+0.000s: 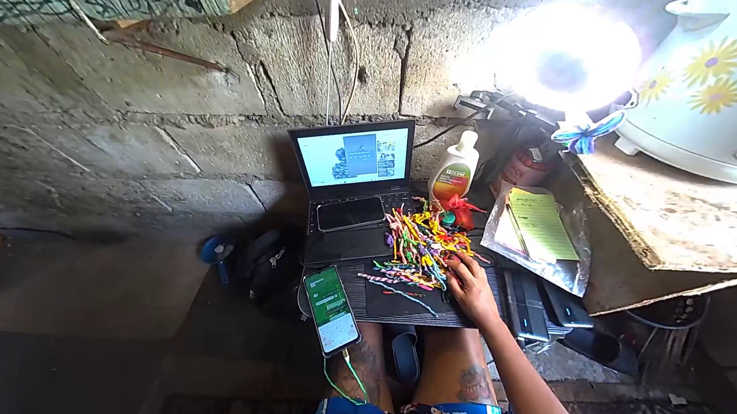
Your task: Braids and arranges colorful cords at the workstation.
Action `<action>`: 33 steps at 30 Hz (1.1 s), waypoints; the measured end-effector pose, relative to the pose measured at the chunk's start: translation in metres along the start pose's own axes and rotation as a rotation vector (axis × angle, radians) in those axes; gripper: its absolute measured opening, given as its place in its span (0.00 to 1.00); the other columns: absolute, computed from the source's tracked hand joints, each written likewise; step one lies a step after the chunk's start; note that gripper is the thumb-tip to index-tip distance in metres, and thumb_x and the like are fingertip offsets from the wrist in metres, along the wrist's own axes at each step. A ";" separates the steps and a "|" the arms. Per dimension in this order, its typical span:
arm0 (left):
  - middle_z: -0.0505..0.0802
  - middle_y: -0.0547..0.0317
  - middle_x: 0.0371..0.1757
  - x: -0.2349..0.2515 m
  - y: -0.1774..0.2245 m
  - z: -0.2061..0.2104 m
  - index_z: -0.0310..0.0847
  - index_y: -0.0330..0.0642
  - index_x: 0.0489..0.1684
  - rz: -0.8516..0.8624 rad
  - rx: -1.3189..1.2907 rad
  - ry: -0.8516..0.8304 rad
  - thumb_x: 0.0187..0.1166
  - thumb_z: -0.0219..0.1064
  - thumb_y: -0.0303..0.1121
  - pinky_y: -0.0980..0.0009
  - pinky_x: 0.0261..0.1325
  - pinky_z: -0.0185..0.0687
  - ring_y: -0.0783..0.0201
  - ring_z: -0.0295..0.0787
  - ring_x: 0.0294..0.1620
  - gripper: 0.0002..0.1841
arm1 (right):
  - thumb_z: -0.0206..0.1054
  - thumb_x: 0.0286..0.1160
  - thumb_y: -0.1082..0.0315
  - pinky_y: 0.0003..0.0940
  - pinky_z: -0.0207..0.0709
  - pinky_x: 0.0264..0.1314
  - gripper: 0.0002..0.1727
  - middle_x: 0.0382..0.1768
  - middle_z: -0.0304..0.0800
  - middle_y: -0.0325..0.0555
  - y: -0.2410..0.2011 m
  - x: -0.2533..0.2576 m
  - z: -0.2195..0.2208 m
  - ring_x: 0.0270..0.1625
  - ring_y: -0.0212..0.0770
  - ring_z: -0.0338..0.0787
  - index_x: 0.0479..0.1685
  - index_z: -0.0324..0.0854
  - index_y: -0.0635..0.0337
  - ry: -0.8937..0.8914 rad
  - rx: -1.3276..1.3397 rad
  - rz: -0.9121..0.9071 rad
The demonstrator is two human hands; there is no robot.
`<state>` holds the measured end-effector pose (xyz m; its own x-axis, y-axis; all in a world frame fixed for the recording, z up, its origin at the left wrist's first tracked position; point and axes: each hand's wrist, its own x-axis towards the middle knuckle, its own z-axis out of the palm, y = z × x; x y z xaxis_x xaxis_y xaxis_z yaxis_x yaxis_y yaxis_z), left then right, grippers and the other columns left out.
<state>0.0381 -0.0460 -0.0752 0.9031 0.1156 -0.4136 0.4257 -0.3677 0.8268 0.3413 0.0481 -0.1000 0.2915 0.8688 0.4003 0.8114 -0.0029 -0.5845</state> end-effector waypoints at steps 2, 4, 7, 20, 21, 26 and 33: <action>0.88 0.34 0.62 0.000 0.002 0.000 0.83 0.29 0.63 -0.012 -0.006 0.007 0.91 0.54 0.34 0.39 0.68 0.75 0.39 0.86 0.64 0.18 | 0.60 0.83 0.62 0.58 0.68 0.80 0.19 0.77 0.77 0.67 -0.001 0.000 -0.001 0.78 0.69 0.77 0.62 0.88 0.59 -0.019 0.002 0.019; 0.88 0.34 0.63 0.000 0.004 -0.002 0.82 0.29 0.64 -0.029 -0.010 -0.003 0.91 0.54 0.34 0.39 0.69 0.74 0.39 0.86 0.65 0.18 | 0.60 0.82 0.62 0.58 0.69 0.79 0.19 0.76 0.78 0.66 -0.001 0.000 -0.001 0.77 0.68 0.77 0.62 0.89 0.59 -0.017 -0.005 0.016; 0.88 0.34 0.63 0.000 0.003 -0.002 0.82 0.29 0.64 -0.020 -0.005 -0.002 0.91 0.54 0.34 0.40 0.68 0.75 0.39 0.87 0.64 0.18 | 0.60 0.83 0.61 0.58 0.70 0.79 0.19 0.76 0.78 0.66 -0.001 0.000 -0.001 0.77 0.67 0.78 0.62 0.88 0.59 -0.018 -0.011 0.017; 0.89 0.34 0.61 -0.001 0.005 -0.003 0.85 0.30 0.62 -0.008 0.001 0.004 0.91 0.53 0.34 0.39 0.68 0.74 0.39 0.86 0.64 0.18 | 0.58 0.83 0.60 0.57 0.70 0.78 0.20 0.78 0.77 0.64 0.000 0.000 0.000 0.76 0.67 0.78 0.66 0.88 0.55 -0.016 -0.018 0.017; 0.89 0.34 0.61 -0.001 0.004 -0.003 0.85 0.30 0.62 0.003 0.001 0.006 0.91 0.53 0.34 0.39 0.68 0.74 0.38 0.86 0.64 0.18 | 0.58 0.83 0.60 0.58 0.70 0.78 0.20 0.78 0.76 0.65 0.000 0.000 0.001 0.76 0.68 0.78 0.67 0.87 0.55 -0.016 -0.016 0.018; 0.89 0.34 0.61 -0.002 0.004 -0.004 0.86 0.31 0.62 0.010 0.013 -0.001 0.91 0.54 0.34 0.40 0.69 0.73 0.38 0.86 0.64 0.18 | 0.58 0.83 0.60 0.60 0.69 0.78 0.21 0.79 0.75 0.65 0.002 0.000 0.001 0.77 0.70 0.77 0.69 0.87 0.53 -0.023 -0.025 0.012; 0.89 0.35 0.61 0.000 0.001 -0.001 0.86 0.31 0.60 0.019 0.014 0.024 0.90 0.56 0.34 0.40 0.68 0.75 0.39 0.87 0.64 0.16 | 0.58 0.82 0.61 0.61 0.68 0.78 0.22 0.80 0.74 0.64 -0.001 0.001 -0.001 0.78 0.70 0.76 0.70 0.86 0.53 -0.042 -0.014 0.045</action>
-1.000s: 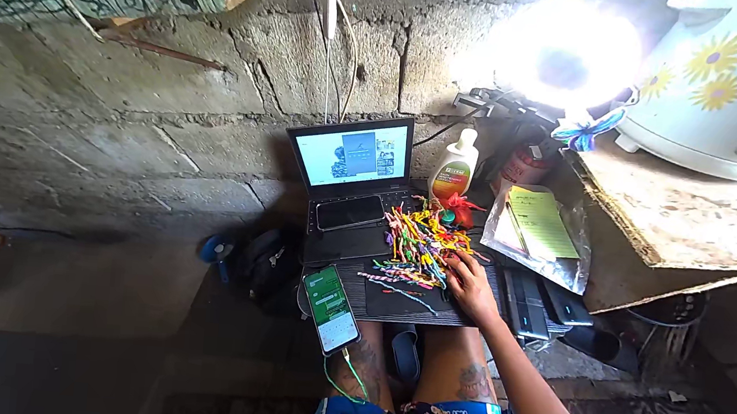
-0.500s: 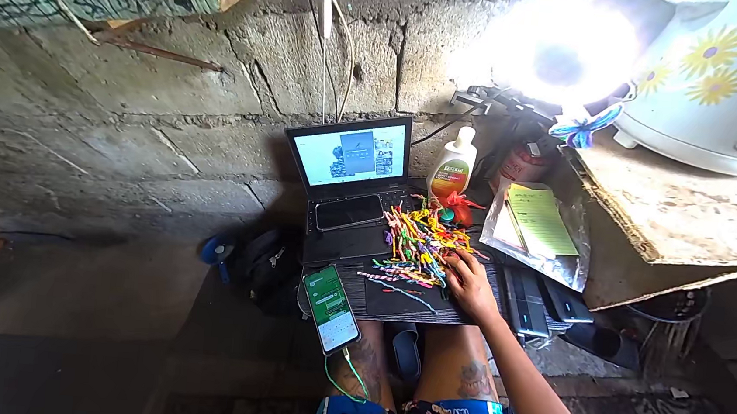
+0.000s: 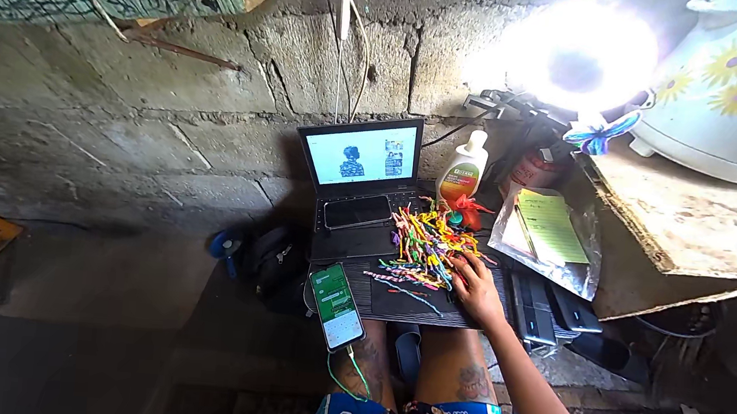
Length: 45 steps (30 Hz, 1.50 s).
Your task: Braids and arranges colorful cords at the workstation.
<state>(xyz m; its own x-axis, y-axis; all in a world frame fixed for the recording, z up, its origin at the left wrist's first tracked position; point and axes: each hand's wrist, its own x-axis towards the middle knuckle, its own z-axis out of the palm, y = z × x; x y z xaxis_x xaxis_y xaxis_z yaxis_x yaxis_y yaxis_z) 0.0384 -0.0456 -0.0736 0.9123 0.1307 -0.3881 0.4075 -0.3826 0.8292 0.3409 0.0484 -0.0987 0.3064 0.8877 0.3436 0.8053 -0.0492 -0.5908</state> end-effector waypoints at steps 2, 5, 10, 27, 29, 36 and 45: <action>0.89 0.35 0.60 0.001 -0.001 0.001 0.86 0.31 0.60 -0.012 0.002 -0.007 0.90 0.56 0.34 0.39 0.68 0.75 0.39 0.86 0.64 0.16 | 0.58 0.82 0.61 0.61 0.68 0.78 0.22 0.80 0.73 0.65 0.000 -0.001 0.000 0.78 0.70 0.75 0.70 0.86 0.54 -0.004 0.002 0.002; 0.89 0.34 0.59 0.002 0.000 0.000 0.85 0.30 0.60 -0.022 0.005 -0.010 0.90 0.56 0.34 0.39 0.67 0.75 0.38 0.86 0.63 0.17 | 0.59 0.81 0.61 0.61 0.68 0.78 0.22 0.80 0.74 0.65 0.002 -0.001 0.000 0.78 0.69 0.75 0.69 0.86 0.55 0.000 0.004 -0.007; 0.89 0.34 0.56 0.001 0.001 -0.001 0.85 0.29 0.59 -0.023 -0.004 -0.003 0.89 0.58 0.34 0.41 0.66 0.76 0.39 0.87 0.61 0.16 | 0.59 0.80 0.61 0.60 0.69 0.78 0.21 0.77 0.77 0.64 0.005 -0.002 0.001 0.77 0.68 0.77 0.64 0.89 0.57 0.006 0.016 -0.048; 0.91 0.38 0.48 -0.001 0.005 -0.014 0.89 0.30 0.52 0.107 -0.037 0.152 0.89 0.60 0.36 0.47 0.64 0.78 0.44 0.89 0.55 0.17 | 0.59 0.78 0.61 0.61 0.72 0.73 0.22 0.74 0.80 0.64 0.006 -0.003 0.001 0.72 0.68 0.80 0.66 0.88 0.57 0.019 0.024 -0.087; 0.92 0.39 0.47 -0.003 0.009 -0.024 0.90 0.31 0.52 0.132 -0.072 0.241 0.88 0.60 0.35 0.52 0.63 0.80 0.46 0.88 0.54 0.16 | 0.59 0.79 0.59 0.62 0.71 0.74 0.23 0.75 0.79 0.64 0.005 -0.002 0.000 0.73 0.68 0.79 0.69 0.86 0.56 -0.004 0.038 -0.068; 0.90 0.44 0.48 -0.007 0.028 -0.047 0.89 0.32 0.55 0.126 -0.140 0.438 0.88 0.59 0.34 0.66 0.59 0.80 0.58 0.86 0.50 0.16 | 0.58 0.81 0.56 0.58 0.68 0.78 0.25 0.77 0.77 0.61 0.004 0.000 -0.004 0.77 0.65 0.77 0.73 0.84 0.54 -0.042 0.057 -0.032; 0.92 0.50 0.42 -0.029 0.039 -0.035 0.86 0.31 0.57 0.065 -0.146 0.461 0.92 0.52 0.31 0.72 0.55 0.82 0.68 0.87 0.42 0.16 | 0.58 0.82 0.56 0.58 0.67 0.79 0.25 0.80 0.75 0.59 0.000 0.002 -0.007 0.78 0.64 0.76 0.76 0.81 0.52 -0.087 0.044 0.004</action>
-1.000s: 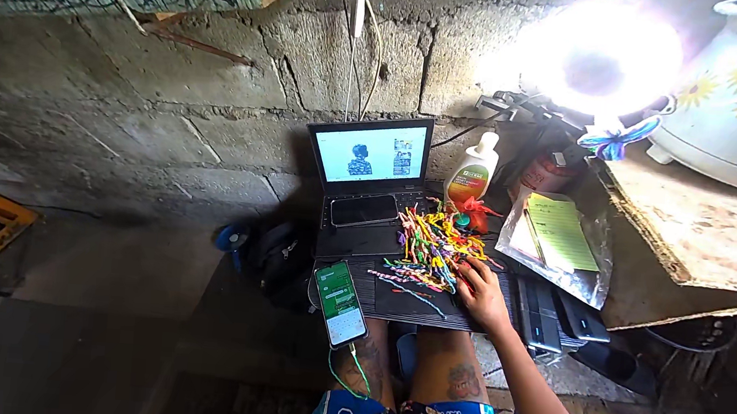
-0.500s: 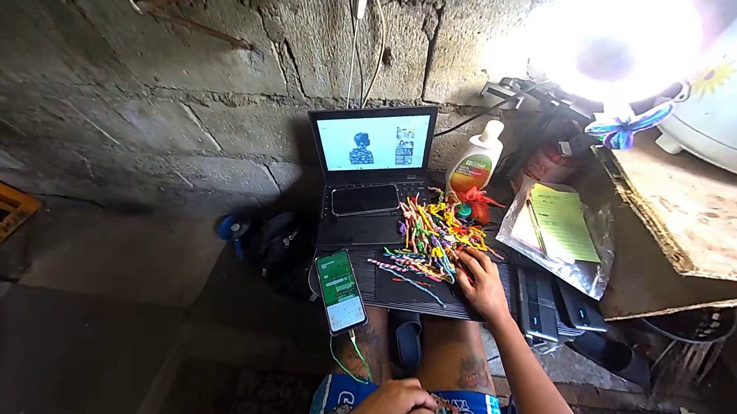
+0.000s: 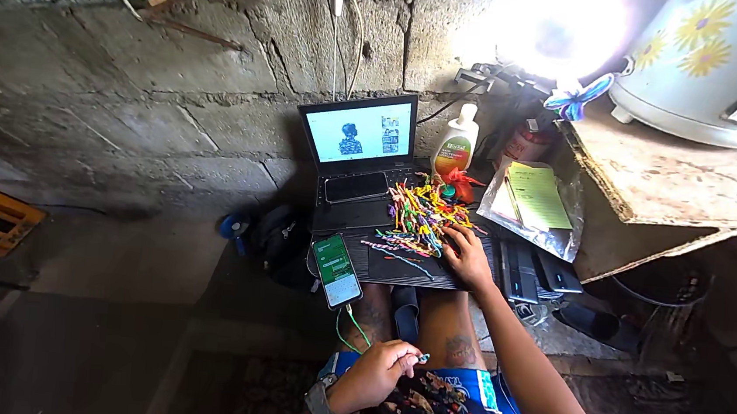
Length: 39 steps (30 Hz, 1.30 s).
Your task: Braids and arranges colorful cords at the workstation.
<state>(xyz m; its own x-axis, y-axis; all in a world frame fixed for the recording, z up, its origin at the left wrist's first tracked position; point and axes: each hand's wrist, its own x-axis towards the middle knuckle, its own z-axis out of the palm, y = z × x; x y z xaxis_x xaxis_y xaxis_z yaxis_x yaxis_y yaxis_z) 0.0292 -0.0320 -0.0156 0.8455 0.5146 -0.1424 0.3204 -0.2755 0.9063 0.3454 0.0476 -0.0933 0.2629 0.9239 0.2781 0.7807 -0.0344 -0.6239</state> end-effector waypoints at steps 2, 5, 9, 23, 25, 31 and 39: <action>0.91 0.51 0.42 -0.007 0.000 0.003 0.86 0.31 0.56 -0.023 -0.013 0.017 0.92 0.52 0.31 0.73 0.53 0.81 0.69 0.86 0.41 0.16 | 0.59 0.82 0.56 0.59 0.68 0.78 0.25 0.80 0.74 0.60 0.000 0.000 0.001 0.77 0.66 0.76 0.76 0.82 0.52 0.004 0.002 -0.001; 0.91 0.51 0.44 -0.016 0.001 0.010 0.86 0.30 0.55 -0.036 -0.044 0.041 0.91 0.53 0.31 0.74 0.55 0.81 0.70 0.86 0.43 0.16 | 0.60 0.82 0.57 0.59 0.67 0.79 0.25 0.81 0.72 0.60 -0.001 0.000 0.000 0.79 0.66 0.75 0.76 0.81 0.52 -0.006 0.007 0.020; 0.91 0.49 0.49 -0.030 0.010 0.012 0.86 0.30 0.55 -0.012 -0.041 0.070 0.90 0.56 0.32 0.74 0.58 0.82 0.70 0.87 0.47 0.15 | 0.62 0.82 0.57 0.61 0.65 0.81 0.26 0.83 0.70 0.60 -0.003 0.001 -0.002 0.81 0.67 0.72 0.78 0.79 0.53 -0.027 0.015 0.040; 0.92 0.50 0.49 0.014 0.004 -0.053 0.91 0.37 0.49 0.069 0.294 0.163 0.84 0.65 0.33 0.66 0.65 0.80 0.62 0.87 0.55 0.11 | 0.65 0.80 0.57 0.63 0.67 0.78 0.28 0.80 0.74 0.59 0.002 0.001 -0.002 0.78 0.66 0.74 0.77 0.77 0.58 0.029 0.089 0.022; 0.92 0.50 0.52 0.035 0.002 -0.066 0.92 0.40 0.50 0.073 0.363 0.162 0.84 0.65 0.35 0.54 0.68 0.77 0.57 0.87 0.59 0.11 | 0.66 0.80 0.57 0.63 0.67 0.78 0.27 0.80 0.74 0.59 0.002 0.002 -0.002 0.78 0.66 0.75 0.77 0.78 0.58 0.032 0.092 0.024; 0.91 0.47 0.60 0.090 -0.008 -0.106 0.91 0.44 0.57 -0.082 0.581 0.113 0.87 0.60 0.38 0.44 0.76 0.65 0.48 0.83 0.68 0.15 | 0.65 0.79 0.56 0.62 0.67 0.77 0.28 0.79 0.75 0.59 0.005 0.000 -0.001 0.77 0.65 0.76 0.76 0.79 0.58 0.044 0.090 0.005; 0.89 0.46 0.61 0.116 -0.029 -0.135 0.93 0.44 0.53 -0.157 0.653 0.087 0.86 0.63 0.35 0.42 0.76 0.64 0.46 0.82 0.68 0.12 | 0.69 0.74 0.54 0.58 0.72 0.60 0.10 0.50 0.89 0.53 -0.030 -0.027 0.015 0.52 0.58 0.86 0.40 0.91 0.47 0.446 -0.281 -0.413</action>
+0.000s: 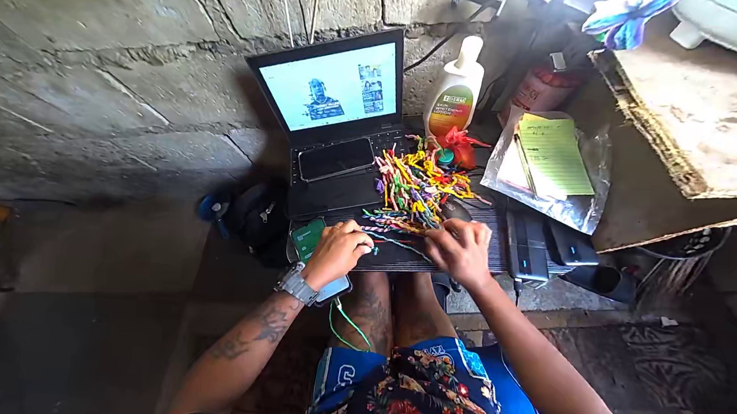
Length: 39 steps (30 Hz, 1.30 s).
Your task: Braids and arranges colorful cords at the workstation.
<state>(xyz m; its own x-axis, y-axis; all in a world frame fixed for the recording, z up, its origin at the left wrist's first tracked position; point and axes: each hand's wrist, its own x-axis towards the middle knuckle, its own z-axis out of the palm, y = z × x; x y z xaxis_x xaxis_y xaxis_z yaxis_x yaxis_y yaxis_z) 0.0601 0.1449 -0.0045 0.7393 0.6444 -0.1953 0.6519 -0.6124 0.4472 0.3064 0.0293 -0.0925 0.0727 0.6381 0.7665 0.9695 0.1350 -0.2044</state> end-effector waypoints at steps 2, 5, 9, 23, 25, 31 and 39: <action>0.88 0.45 0.62 0.001 -0.004 0.003 0.93 0.45 0.52 -0.010 -0.014 -0.009 0.85 0.64 0.35 0.42 0.76 0.65 0.44 0.80 0.70 0.11 | 0.66 0.77 0.47 0.58 0.74 0.59 0.16 0.47 0.90 0.51 -0.024 -0.001 0.003 0.48 0.56 0.88 0.38 0.92 0.47 -0.156 -0.009 0.006; 0.88 0.43 0.62 -0.001 -0.008 0.007 0.94 0.46 0.51 0.007 -0.047 0.032 0.85 0.65 0.36 0.42 0.74 0.66 0.43 0.80 0.69 0.11 | 0.63 0.78 0.40 0.59 0.74 0.59 0.24 0.49 0.91 0.52 -0.037 -0.003 0.017 0.49 0.56 0.89 0.41 0.91 0.51 -0.316 -0.029 0.044; 0.88 0.43 0.59 -0.011 -0.007 0.003 0.94 0.47 0.51 0.030 -0.083 0.089 0.84 0.65 0.36 0.43 0.72 0.68 0.44 0.81 0.66 0.11 | 0.64 0.81 0.49 0.57 0.73 0.56 0.17 0.47 0.91 0.50 -0.042 -0.004 0.020 0.49 0.55 0.89 0.38 0.90 0.51 -0.298 -0.057 0.083; 0.91 0.45 0.59 -0.007 0.014 0.004 0.82 0.40 0.74 0.130 -0.149 0.348 0.88 0.59 0.42 0.44 0.67 0.76 0.47 0.87 0.61 0.22 | 0.63 0.81 0.46 0.56 0.69 0.60 0.21 0.54 0.89 0.55 -0.053 0.012 -0.040 0.57 0.55 0.84 0.36 0.90 0.52 -0.257 0.322 0.321; 0.90 0.51 0.54 -0.020 0.017 0.001 0.77 0.38 0.77 0.122 -0.483 0.316 0.89 0.56 0.41 0.64 0.57 0.83 0.64 0.87 0.50 0.23 | 0.63 0.82 0.45 0.54 0.70 0.62 0.21 0.53 0.89 0.53 -0.058 0.010 -0.040 0.58 0.53 0.85 0.36 0.89 0.51 -0.301 0.382 0.282; 0.93 0.63 0.44 -0.058 0.014 0.026 0.88 0.31 0.49 0.122 -0.902 0.458 0.83 0.63 0.27 0.78 0.51 0.87 0.78 0.89 0.42 0.10 | 0.58 0.84 0.41 0.58 0.69 0.65 0.24 0.56 0.89 0.52 -0.063 0.015 -0.032 0.60 0.54 0.85 0.41 0.91 0.50 -0.409 0.454 0.206; 0.96 0.67 0.47 -0.102 0.016 0.031 0.86 0.33 0.56 0.094 -1.051 0.506 0.85 0.56 0.23 0.75 0.56 0.88 0.74 0.93 0.47 0.13 | 0.66 0.79 0.60 0.68 0.69 0.58 0.14 0.54 0.87 0.62 -0.002 0.068 0.000 0.58 0.68 0.83 0.51 0.92 0.57 -0.310 0.075 0.333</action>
<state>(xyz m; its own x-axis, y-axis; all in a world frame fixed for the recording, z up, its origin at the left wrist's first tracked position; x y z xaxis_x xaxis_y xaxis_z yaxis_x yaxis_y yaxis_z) 0.0005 0.0555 -0.0049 0.4711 0.8708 0.1409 -0.0374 -0.1399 0.9895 0.3093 0.0721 -0.0394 0.2933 0.8510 0.4357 0.8848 -0.0690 -0.4608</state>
